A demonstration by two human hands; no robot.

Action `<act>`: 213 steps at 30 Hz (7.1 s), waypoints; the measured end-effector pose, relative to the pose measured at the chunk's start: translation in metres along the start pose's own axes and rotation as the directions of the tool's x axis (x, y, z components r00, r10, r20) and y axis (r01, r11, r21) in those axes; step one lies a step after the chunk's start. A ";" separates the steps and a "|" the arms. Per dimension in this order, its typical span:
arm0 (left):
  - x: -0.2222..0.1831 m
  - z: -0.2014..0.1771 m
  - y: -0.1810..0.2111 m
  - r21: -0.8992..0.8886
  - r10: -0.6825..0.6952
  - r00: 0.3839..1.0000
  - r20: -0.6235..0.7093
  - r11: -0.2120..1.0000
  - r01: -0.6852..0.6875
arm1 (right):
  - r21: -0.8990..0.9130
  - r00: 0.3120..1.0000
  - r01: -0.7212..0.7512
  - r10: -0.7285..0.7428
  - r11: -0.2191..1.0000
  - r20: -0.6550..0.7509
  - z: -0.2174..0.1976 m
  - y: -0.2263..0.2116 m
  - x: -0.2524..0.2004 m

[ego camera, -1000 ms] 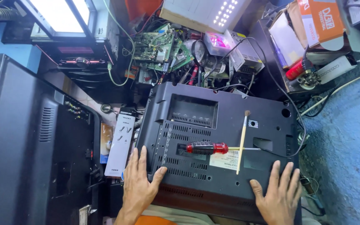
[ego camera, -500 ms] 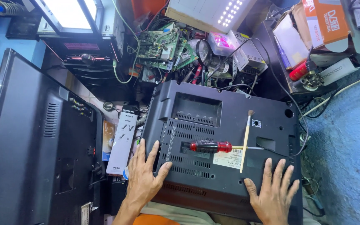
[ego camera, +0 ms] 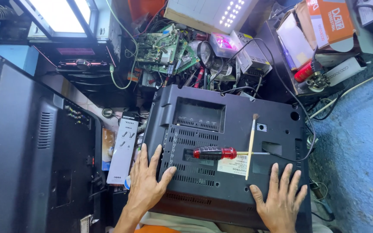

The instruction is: Disassembling and inspecting the internal components of a television set using a screwdriver and prying tools.

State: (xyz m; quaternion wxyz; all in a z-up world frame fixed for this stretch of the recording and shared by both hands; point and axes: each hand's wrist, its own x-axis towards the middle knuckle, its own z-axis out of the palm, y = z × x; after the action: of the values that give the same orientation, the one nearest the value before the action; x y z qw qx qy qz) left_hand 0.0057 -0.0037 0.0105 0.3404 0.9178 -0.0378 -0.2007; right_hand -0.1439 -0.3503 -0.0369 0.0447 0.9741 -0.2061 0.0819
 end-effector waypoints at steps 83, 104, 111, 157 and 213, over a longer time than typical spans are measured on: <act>0.099 0.096 0.183 0.342 0.792 0.573 0.210 0.490 -0.802 | 0.220 0.968 -0.011 0.065 0.975 -0.242 -0.036 -0.024 0.006; 0.113 0.061 0.188 0.187 0.807 0.574 0.140 0.547 -0.816 | 0.381 0.923 0.164 -0.005 0.910 -0.385 -0.005 -0.022 0.099; 0.119 0.082 0.172 0.390 0.794 0.538 0.282 0.417 -0.821 | 0.408 0.926 0.148 0.020 0.901 -0.378 -0.008 -0.024 0.102; 0.167 0.076 0.164 0.424 0.893 0.450 -0.004 0.409 -0.808 | 0.409 0.978 0.156 -0.081 0.899 -0.193 -0.020 -0.027 0.100; 0.061 0.035 0.030 0.539 0.759 0.643 -0.106 0.587 -0.604 | 0.196 0.982 0.122 -0.090 0.973 -0.168 -0.034 -0.002 -0.008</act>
State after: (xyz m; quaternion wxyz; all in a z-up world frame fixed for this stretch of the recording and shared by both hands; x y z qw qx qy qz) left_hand 0.0502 -0.0605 -0.0152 0.1669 0.9018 -0.3810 0.1171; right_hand -0.1549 -0.3410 -0.0053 -0.0356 0.9736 -0.1399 0.1770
